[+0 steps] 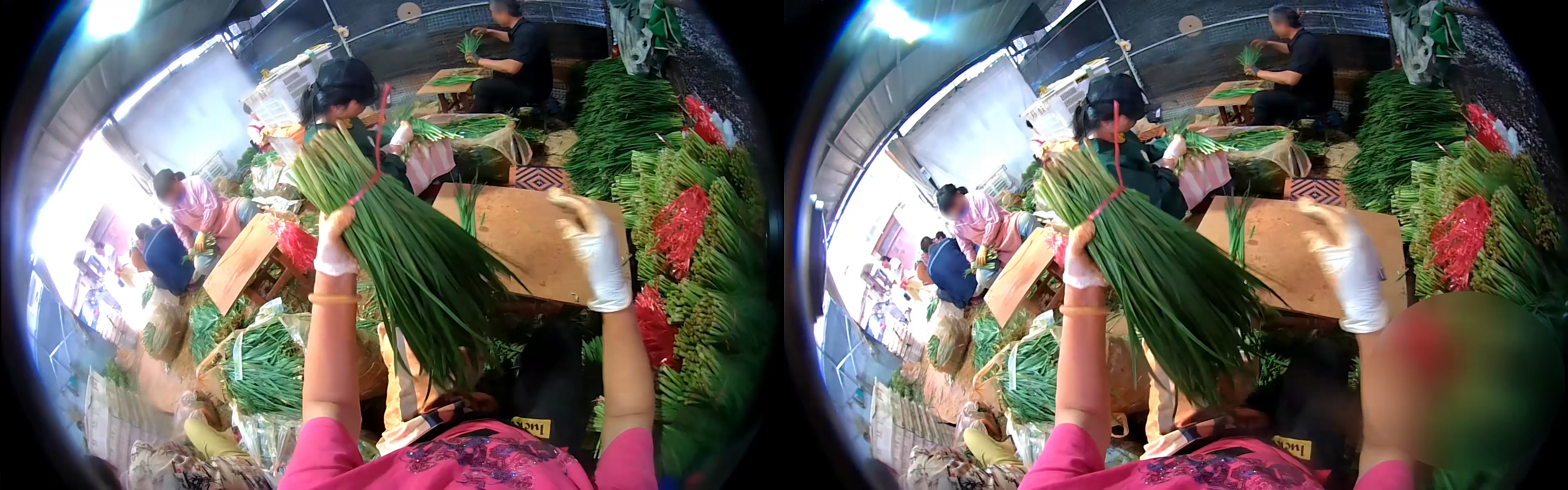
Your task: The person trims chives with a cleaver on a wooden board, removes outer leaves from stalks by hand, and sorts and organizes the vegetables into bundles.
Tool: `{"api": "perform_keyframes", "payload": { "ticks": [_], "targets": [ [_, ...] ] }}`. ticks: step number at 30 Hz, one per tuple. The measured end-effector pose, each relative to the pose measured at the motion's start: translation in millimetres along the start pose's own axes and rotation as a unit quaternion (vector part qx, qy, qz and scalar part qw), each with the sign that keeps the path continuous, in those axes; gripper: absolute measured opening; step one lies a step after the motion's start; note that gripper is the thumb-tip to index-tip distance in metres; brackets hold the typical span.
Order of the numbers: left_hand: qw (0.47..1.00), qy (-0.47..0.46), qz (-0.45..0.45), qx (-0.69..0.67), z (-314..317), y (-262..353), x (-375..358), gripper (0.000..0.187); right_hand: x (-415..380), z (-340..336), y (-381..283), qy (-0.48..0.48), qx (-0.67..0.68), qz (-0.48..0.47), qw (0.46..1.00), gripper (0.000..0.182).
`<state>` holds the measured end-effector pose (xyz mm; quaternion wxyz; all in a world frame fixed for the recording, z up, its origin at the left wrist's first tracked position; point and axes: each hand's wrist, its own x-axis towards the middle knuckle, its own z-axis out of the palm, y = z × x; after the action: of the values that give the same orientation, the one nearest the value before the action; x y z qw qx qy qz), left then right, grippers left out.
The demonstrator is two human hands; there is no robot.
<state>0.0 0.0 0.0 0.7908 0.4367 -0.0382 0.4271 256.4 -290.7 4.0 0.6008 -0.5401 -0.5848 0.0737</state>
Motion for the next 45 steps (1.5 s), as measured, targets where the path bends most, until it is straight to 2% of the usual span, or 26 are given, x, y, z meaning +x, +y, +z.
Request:
{"api": "perform_keyframes", "payload": {
  "ticks": [2, 3, 4, 5, 6, 8, 10, 12, 15, 18, 20, 21, 22, 24, 25, 27, 29, 30, 31, 33, 35, 37, 40, 42, 43, 45],
  "targets": [
    [1.0, -0.027, -0.012, 0.005, 15, -15, -11, 0.057, 6, 41, -43, 0.088, -0.174, -0.034, 0.98, 0.058],
    [0.999, 0.011, -0.024, -0.023, 28, -35, -58, 0.055, -6, 38, -56, 0.035, -0.295, -0.117, 0.948, 0.061],
    [0.996, 0.064, -0.036, -0.041, 9, -47, -74, 0.059, -20, 58, -59, 0.005, -0.177, -0.026, 0.984, 0.066],
    [0.997, -0.007, -0.058, -0.044, 48, -28, -82, 0.065, -31, 82, -48, -0.008, -0.256, -0.049, 0.965, 0.076],
    [0.991, -0.089, -0.096, 0.03, 52, 7, -66, 0.076, -29, 107, -80, -0.084, -0.102, 0.159, 0.978, 0.081],
    [0.98, -0.134, -0.124, 0.08, 117, 29, -71, 0.091, -48, 159, -53, -0.013, 0.025, 0.048, 0.998, 0.085],
    [0.982, -0.123, -0.109, 0.092, 141, 16, -77, 0.086, -66, 167, -57, -0.046, 0.351, 0.213, 0.911, 0.087],
    [0.968, -0.151, -0.135, 0.148, 139, 5, -68, 0.082, -85, 173, -44, 0.053, 0.46, 0.167, 0.871, 0.079],
    [0.95, -0.164, -0.167, 0.208, 91, 17, -49, 0.072, -91, 184, -56, 0.162, 0.445, 0.2, 0.858, 0.066],
    [0.953, -0.16, -0.198, 0.165, 153, -9, -73, 0.07, -85, 145, -58, 0.24, 0.403, 0.156, 0.869, 0.061],
    [0.902, -0.171, -0.324, 0.228, 150, -28, -90, 0.054, -79, 97, -96, 0.282, 0.385, 0.14, 0.867, 0.058],
    [0.873, -0.206, -0.299, 0.324, 148, -44, -105, 0.044, -74, 76, -99, 0.328, 0.247, 0.113, 0.905, 0.059],
    [0.879, -0.164, -0.407, 0.186, 128, -69, -122, 0.044, -73, 50, -110, 0.337, 0.324, 0.106, 0.878, 0.062],
    [0.818, -0.343, -0.317, 0.336, 102, -110, -149, 0.049, -72, -18, -153, 0.331, 0.081, 0.229, 0.912, 0.071],
    [0.784, -0.43, -0.28, 0.35, 65, -141, -159, 0.052, -66, -33, -154, 0.429, 0.177, 0.06, 0.884, 0.068],
    [0.792, -0.333, -0.487, 0.155, 80, -142, -164, 0.057, -57, -104, -181, 0.423, 0.012, 0.021, 0.906, 0.068],
    [0.793, -0.298, -0.507, 0.159, 55, -145, -154, 0.061, -51, -169, -213, 0.404, -0.266, -0.049, 0.874, 0.059],
    [0.806, -0.264, -0.503, 0.166, 43, -147, -152, 0.062, -43, -197, -225, 0.483, -0.446, -0.068, 0.751, 0.058],
    [0.818, -0.228, -0.499, 0.173, 32, -147, -150, 0.063, -38, -203, -255, 0.403, -0.295, -0.061, 0.864, 0.061],
    [0.81, -0.209, -0.466, 0.29, 11, -141, -145, 0.058, -41, -249, -257, 0.413, -0.445, -0.181, 0.774, 0.052],
    [0.832, -0.185, -0.433, 0.294, -20, -138, -145, 0.053, -76, -348, -267, 0.319, -0.725, -0.064, 0.607, 0.057],
    [0.812, -0.13, -0.451, 0.346, -34, -129, -146, 0.054, -100, -346, -250, 0.27, -0.722, -0.106, 0.628, 0.06],
    [0.796, -0.049, -0.503, 0.333, -50, -124, -153, 0.052, -170, -351, -188, 0.137, -0.774, 0.047, 0.616, 0.076],
    [0.782, -0.046, -0.512, 0.352, -87, -127, -159, 0.049, -207, -305, -142, -0.052, -0.849, 0.271, 0.45, 0.074],
    [0.768, -0.057, -0.501, 0.394, -95, -129, -158, 0.048, -256, -326, -99, -0.133, -0.845, 0.241, 0.459, 0.072],
    [0.748, -0.011, -0.496, 0.44, -101, -128, -159, 0.046, -297, -365, -72, -0.022, -0.799, 0.292, 0.526, 0.068]
  ]
}}
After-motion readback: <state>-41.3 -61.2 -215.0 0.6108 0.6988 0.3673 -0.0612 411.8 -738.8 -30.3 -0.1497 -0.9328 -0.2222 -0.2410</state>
